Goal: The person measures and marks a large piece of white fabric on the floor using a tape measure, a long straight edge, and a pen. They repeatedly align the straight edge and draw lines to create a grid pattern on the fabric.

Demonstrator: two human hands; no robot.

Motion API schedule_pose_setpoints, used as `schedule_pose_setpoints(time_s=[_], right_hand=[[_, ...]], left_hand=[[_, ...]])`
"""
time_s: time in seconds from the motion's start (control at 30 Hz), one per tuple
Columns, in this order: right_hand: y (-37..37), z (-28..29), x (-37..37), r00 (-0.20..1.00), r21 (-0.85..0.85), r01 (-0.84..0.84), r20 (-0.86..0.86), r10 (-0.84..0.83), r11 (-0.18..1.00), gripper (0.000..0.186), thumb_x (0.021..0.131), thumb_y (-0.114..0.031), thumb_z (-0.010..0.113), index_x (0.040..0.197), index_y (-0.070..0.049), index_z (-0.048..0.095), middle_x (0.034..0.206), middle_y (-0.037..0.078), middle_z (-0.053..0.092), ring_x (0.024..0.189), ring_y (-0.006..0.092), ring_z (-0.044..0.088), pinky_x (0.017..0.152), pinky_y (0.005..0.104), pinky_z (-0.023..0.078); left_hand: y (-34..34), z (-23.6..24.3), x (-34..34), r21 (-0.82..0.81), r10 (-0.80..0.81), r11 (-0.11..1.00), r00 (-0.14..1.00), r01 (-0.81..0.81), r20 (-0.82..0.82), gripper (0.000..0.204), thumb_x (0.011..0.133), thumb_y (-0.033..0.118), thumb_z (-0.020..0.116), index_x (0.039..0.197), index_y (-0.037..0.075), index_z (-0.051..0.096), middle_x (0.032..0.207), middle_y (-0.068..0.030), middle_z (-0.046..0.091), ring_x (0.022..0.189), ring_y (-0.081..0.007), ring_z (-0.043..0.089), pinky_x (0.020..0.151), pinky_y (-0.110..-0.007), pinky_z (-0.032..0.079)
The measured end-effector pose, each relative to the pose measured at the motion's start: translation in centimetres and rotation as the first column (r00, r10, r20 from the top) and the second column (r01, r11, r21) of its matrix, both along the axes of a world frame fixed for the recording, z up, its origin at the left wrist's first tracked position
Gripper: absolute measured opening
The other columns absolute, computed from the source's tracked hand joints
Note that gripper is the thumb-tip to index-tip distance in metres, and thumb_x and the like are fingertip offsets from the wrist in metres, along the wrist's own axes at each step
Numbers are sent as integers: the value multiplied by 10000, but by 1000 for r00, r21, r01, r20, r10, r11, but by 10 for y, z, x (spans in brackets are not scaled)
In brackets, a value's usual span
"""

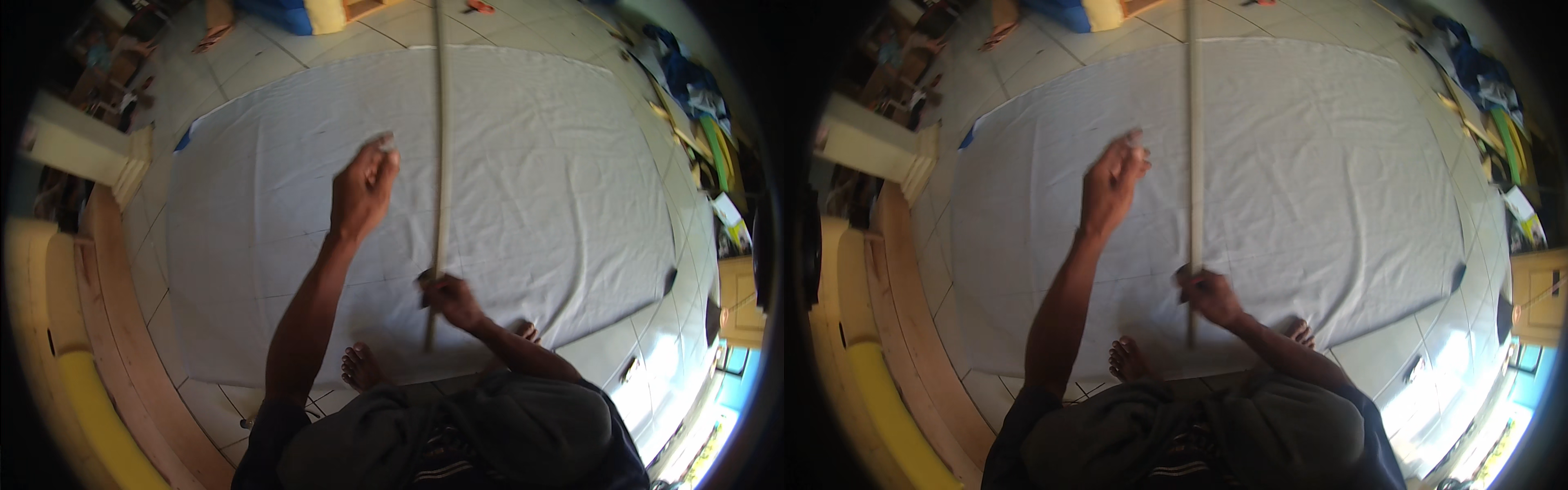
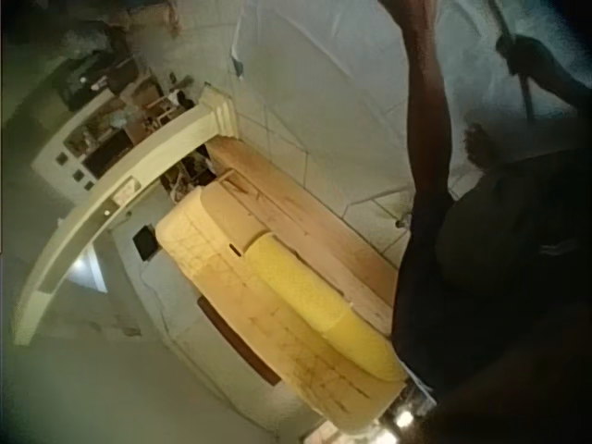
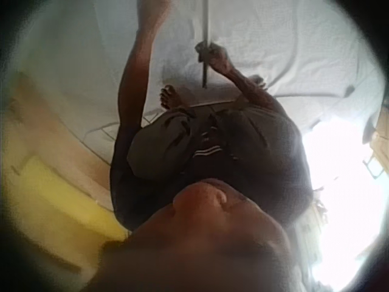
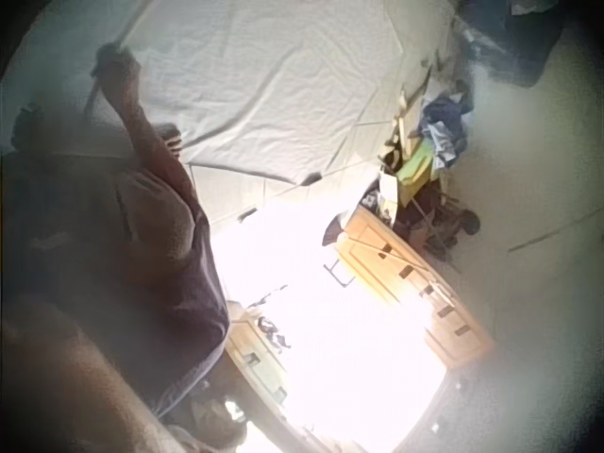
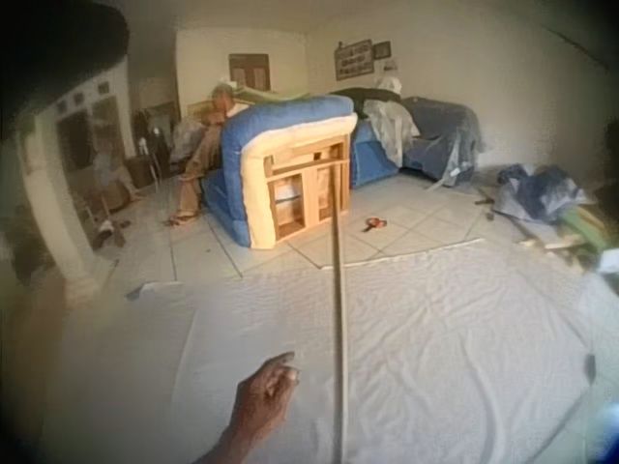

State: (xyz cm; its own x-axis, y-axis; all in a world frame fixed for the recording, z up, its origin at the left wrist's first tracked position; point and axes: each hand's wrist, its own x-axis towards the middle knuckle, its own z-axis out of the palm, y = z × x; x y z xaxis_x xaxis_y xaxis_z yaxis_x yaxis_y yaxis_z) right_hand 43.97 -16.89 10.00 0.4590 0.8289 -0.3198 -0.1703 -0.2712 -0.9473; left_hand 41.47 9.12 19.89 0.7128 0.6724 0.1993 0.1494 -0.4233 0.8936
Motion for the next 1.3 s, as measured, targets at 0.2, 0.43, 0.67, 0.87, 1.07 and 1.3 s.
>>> schedule_pose_setpoints(time_s=[0.2,0.43,0.67,0.87,1.07,1.3], right_hand=[[-81,18,105,778,-167,529,487,-398,832,257,955,-274,700,999,-22,721,729,47,699,662,132,657,628,315,517],[-202,-12,98,689,-541,685,700,-191,489,362,949,-447,670,1062,-110,736,705,70,743,654,185,699,648,372,527],[-283,-42,101,606,-539,788,765,-219,298,422,952,-522,661,1148,-156,736,708,35,749,703,212,712,704,417,530],[-337,-44,121,523,-495,851,828,-201,176,497,1009,-570,525,1161,-157,755,785,80,779,766,278,738,740,444,550],[-358,-67,111,601,-601,797,799,-25,-64,438,1004,-450,572,1256,-97,633,1239,205,683,1129,425,670,934,566,547],[-354,-62,131,662,-654,747,717,218,-120,417,1009,-367,623,1298,-67,601,1255,211,640,1181,404,634,939,540,552]], left_hand=[[29,-157,-185,473,556,821,635,-320,-536,647,1040,416,557,1578,89,409,1553,-262,456,1445,-478,398,1148,-650,328],[43,-207,-351,576,695,663,107,-477,-711,636,1088,531,291,1665,270,237,1744,-90,165,1586,-417,154,1170,-775,145],[92,-215,-392,621,688,678,40,-393,-725,635,1093,555,258,1671,298,201,1751,-41,149,1592,-386,156,1148,-787,186],[170,-192,-441,488,484,757,-129,-435,-866,640,1087,545,316,1665,290,210,1721,-114,209,1571,-392,210,1108,-788,275],[136,-216,-465,510,614,636,-20,-580,-789,617,1083,474,406,1637,230,292,1684,-200,254,1543,-427,253,1104,-760,316],[-8,-186,-529,627,663,554,-165,-548,-730,611,1069,442,463,1611,184,348,1669,-209,288,1542,-436,253,1124,-756,288]])
